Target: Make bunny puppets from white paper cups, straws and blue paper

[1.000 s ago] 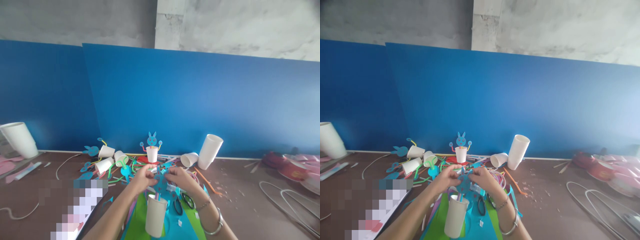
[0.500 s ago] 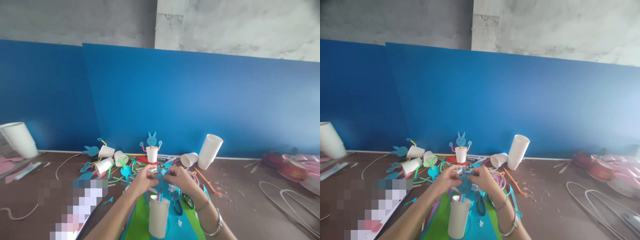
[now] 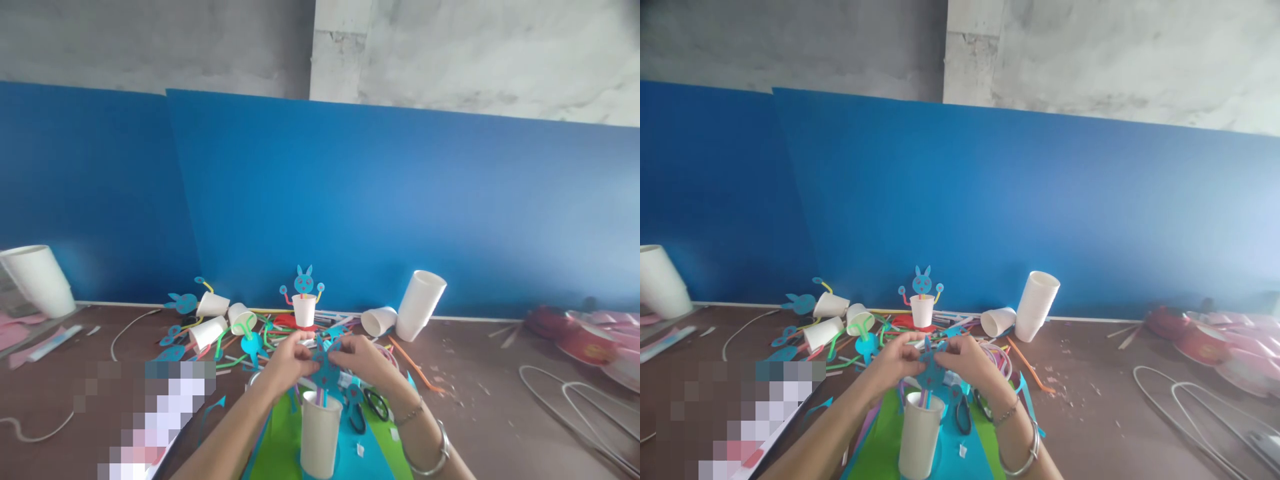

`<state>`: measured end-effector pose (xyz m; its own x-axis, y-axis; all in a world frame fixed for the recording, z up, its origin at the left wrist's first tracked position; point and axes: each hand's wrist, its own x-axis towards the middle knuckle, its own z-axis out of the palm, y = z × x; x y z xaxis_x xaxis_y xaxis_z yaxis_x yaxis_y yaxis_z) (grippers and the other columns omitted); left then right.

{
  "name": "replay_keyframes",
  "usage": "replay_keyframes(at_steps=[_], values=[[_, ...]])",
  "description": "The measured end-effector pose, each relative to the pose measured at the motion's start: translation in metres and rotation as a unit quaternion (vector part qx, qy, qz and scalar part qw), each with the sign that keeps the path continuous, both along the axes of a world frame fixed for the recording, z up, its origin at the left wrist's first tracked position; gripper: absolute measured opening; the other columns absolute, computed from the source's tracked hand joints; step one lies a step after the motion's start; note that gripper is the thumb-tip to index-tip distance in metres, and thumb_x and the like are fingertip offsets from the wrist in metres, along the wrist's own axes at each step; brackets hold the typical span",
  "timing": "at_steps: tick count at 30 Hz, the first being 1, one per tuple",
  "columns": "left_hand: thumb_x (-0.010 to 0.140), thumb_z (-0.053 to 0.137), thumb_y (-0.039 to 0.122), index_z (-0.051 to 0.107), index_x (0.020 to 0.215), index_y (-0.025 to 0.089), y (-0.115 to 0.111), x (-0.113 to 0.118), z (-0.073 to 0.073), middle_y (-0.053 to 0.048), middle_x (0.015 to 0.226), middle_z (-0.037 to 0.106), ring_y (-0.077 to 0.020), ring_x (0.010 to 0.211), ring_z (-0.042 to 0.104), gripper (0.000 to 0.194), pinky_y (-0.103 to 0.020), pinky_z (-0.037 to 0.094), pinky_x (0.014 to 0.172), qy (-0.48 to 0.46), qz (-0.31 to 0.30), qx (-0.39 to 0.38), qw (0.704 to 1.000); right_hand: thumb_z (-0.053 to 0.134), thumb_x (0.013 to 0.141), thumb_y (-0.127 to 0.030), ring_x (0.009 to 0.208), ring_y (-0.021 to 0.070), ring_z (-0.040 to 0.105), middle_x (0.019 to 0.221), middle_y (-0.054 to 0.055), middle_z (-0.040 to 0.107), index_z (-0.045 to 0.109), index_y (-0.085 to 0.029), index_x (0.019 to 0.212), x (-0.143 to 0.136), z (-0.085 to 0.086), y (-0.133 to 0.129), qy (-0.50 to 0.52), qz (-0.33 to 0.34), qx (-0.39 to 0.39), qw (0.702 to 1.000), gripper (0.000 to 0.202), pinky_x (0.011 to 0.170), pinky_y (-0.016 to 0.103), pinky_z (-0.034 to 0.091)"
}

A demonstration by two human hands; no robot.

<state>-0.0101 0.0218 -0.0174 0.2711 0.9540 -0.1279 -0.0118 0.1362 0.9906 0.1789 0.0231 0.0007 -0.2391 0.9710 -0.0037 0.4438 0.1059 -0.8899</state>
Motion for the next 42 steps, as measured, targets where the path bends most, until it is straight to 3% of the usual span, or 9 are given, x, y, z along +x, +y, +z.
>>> replay_keyframes(at_steps=[5, 10, 15, 19, 22, 28, 33, 37, 42], values=[[0.054, 0.077, 0.017, 0.055, 0.115, 0.014, -0.001, 0.000, 0.002, 0.006, 0.065, 0.056, -0.0125, 0.061, 0.054, 0.064, -0.025, 0.038, 0.060, -0.008, 0.001, -0.004, 1.000, 0.064, 0.072, -0.033, 0.046, 0.0085, 0.033, 0.047, -0.006, 0.046, 0.061, -0.017, 0.060, 0.000, 0.005, -0.005, 0.020, 0.034, -0.027, 0.999, 0.020, 0.045, 0.023, 0.023], [0.051, 0.078, 0.016, 0.055, 0.114, 0.012, 0.002, 0.001, -0.001, 0.007, 0.062, 0.055, -0.0122, 0.058, 0.052, 0.067, -0.026, 0.037, 0.059, -0.013, 0.003, -0.001, 1.000, 0.065, 0.069, -0.034, 0.046, 0.0085, 0.030, 0.044, -0.006, 0.040, 0.053, -0.018, 0.051, -0.005, 0.002, -0.004, 0.006, -0.014, -0.009, 1.000, 0.026, 0.046, 0.024, 0.020], [0.052, 0.080, 0.023, 0.057, 0.112, 0.013, 0.001, 0.003, -0.001, 0.009, 0.057, 0.053, -0.0110, 0.054, 0.050, 0.065, -0.025, 0.036, 0.057, -0.019, -0.016, -0.001, 1.000, 0.060, 0.067, -0.032, 0.050, 0.0100, 0.035, 0.050, -0.004, 0.045, 0.058, -0.016, 0.055, -0.011, 0.004, -0.004, 0.021, -0.001, 0.015, 1.000, 0.020, 0.048, 0.024, 0.026], [0.054, 0.079, 0.031, 0.063, 0.078, 0.014, 0.000, 0.003, 0.000, 0.005, 0.056, 0.055, -0.0123, 0.055, 0.051, 0.033, -0.026, 0.034, 0.057, 0.001, -0.017, 0.007, 1.000, 0.061, 0.067, -0.032, 0.050, 0.0096, 0.034, 0.049, -0.004, 0.044, 0.055, -0.016, 0.053, -0.013, 0.006, -0.004, 0.013, 0.007, 0.012, 1.000, 0.021, 0.048, 0.024, 0.026], [0.054, 0.078, 0.030, 0.057, 0.061, 0.016, 0.001, 0.002, -0.001, 0.005, 0.054, 0.052, -0.0116, 0.055, 0.047, 0.027, -0.025, 0.031, 0.056, 0.024, 0.001, 0.017, 1.000, 0.063, 0.067, -0.033, 0.048, 0.0087, 0.030, 0.046, -0.006, 0.038, 0.052, -0.017, 0.050, -0.012, 0.005, -0.004, -0.005, -0.001, 0.004, 1.000, 0.026, 0.045, 0.023, 0.023], [0.058, 0.075, 0.028, 0.057, 0.061, 0.017, 0.001, 0.001, 0.001, 0.007, 0.053, 0.049, -0.0104, 0.053, 0.042, 0.021, -0.025, 0.029, 0.055, 0.046, 0.014, 0.036, 0.998, 0.069, 0.065, -0.033, 0.052, 0.0102, 0.040, 0.052, -0.005, 0.048, 0.056, -0.018, 0.058, -0.007, 0.009, -0.008, -0.025, 0.031, -0.004, 0.999, 0.021, 0.047, 0.022, 0.029], [0.059, 0.074, 0.034, 0.053, 0.061, 0.018, 0.000, 0.002, 0.003, 0.006, 0.055, 0.050, -0.0113, 0.055, 0.045, 0.026, -0.025, 0.033, 0.055, 0.034, 0.002, 0.042, 0.999, 0.061, 0.069, -0.034, 0.050, 0.0103, 0.038, 0.049, -0.005, 0.044, 0.052, -0.018, 0.054, -0.011, 0.010, -0.008, -0.004, 0.002, 0.011, 1.000, 0.024, 0.046, 0.023, 0.029], [0.060, 0.072, 0.040, 0.055, 0.062, 0.018, -0.002, 0.003, 0.005, 0.005, 0.056, 0.051, -0.0121, 0.055, 0.047, 0.028, -0.025, 0.035, 0.056, 0.031, -0.012, 0.046, 0.998, 0.059, 0.068, -0.028, 0.053, 0.0112, 0.041, 0.052, -0.003, 0.049, 0.054, -0.018, 0.056, -0.014, 0.009, -0.006, 0.003, -0.005, 0.030, 1.000, 0.016, 0.050, 0.023, 0.032], [0.062, 0.071, 0.042, 0.053, 0.055, 0.019, -0.001, 0.002, 0.008, 0.005, 0.052, 0.048, -0.0120, 0.053, 0.045, 0.030, -0.025, 0.036, 0.054, 0.047, 0.004, 0.056, 0.997, 0.059, 0.069, -0.031, 0.049, 0.0105, 0.038, 0.049, -0.004, 0.044, 0.052, -0.019, 0.054, -0.012, 0.009, -0.007, -0.005, -0.002, 0.026, 1.000, 0.021, 0.046, 0.023, 0.028]])
